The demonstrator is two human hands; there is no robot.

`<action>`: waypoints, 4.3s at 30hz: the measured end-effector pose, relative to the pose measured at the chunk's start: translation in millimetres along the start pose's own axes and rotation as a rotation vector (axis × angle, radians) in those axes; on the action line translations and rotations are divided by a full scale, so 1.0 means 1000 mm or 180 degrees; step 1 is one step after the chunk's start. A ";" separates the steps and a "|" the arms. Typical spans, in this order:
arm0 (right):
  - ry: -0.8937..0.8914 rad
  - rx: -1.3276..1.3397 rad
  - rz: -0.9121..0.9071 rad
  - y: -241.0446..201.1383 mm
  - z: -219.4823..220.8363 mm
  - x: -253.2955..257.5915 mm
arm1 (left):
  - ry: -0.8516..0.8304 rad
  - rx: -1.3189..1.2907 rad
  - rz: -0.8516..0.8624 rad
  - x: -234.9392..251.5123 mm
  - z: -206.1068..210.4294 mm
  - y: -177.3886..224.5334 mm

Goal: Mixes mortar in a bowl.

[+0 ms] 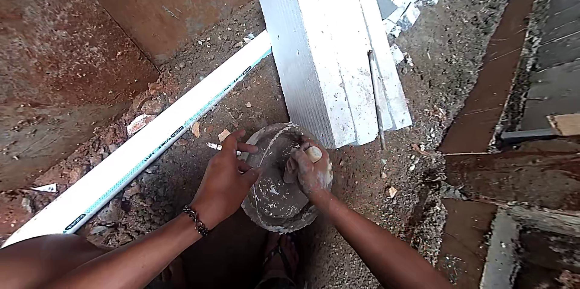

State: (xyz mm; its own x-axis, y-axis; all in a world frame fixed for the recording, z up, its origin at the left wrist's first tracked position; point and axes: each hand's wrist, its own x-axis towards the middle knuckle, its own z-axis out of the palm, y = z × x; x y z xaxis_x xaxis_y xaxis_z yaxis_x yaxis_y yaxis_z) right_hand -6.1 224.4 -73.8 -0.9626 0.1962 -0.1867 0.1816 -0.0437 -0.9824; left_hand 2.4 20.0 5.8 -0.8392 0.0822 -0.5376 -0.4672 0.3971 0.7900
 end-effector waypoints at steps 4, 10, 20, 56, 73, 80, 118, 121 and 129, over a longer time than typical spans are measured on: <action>0.0405 0.0661 0.0347 -0.037 -0.004 0.008 | 0.0109 0.0019 0.0231 -0.003 -0.002 -0.013; 0.0205 0.1539 -0.0894 -0.061 -0.009 0.003 | -0.0164 -0.0043 0.0367 -0.003 -0.004 -0.008; -0.0530 -0.1143 -0.0164 -0.032 -0.013 0.007 | -0.0131 -0.0086 0.0293 0.000 -0.003 -0.008; 0.0667 0.0957 -0.0268 -0.060 -0.017 0.000 | 0.0054 -0.0087 0.0009 0.000 0.001 -0.005; -0.0569 0.0325 -0.1062 -0.015 -0.024 -0.019 | 0.0093 -0.0112 0.0166 -0.001 0.003 -0.003; -0.0441 -0.1087 -0.1892 -0.060 -0.024 -0.010 | 0.0104 -0.0094 0.0154 -0.001 0.001 -0.005; -0.0246 -0.0950 -0.1718 -0.011 -0.007 0.027 | -0.0200 -0.0331 0.0269 -0.001 -0.002 -0.004; -0.0095 -0.1061 -0.0834 -0.012 -0.017 0.020 | -0.0228 -0.0264 0.0258 -0.003 -0.004 -0.004; 0.0163 -0.0169 0.0417 -0.020 -0.017 0.003 | -0.0140 -0.0209 0.0305 -0.006 -0.001 -0.001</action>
State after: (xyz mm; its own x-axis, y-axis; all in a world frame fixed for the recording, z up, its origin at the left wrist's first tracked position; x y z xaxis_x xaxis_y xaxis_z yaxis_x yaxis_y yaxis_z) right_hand -9.0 242.3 -55.0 -0.9188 0.2421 -0.3119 0.3166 -0.0204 -0.9483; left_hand 7.4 18.1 8.2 -0.8686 0.1576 -0.4699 -0.4037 0.3249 0.8552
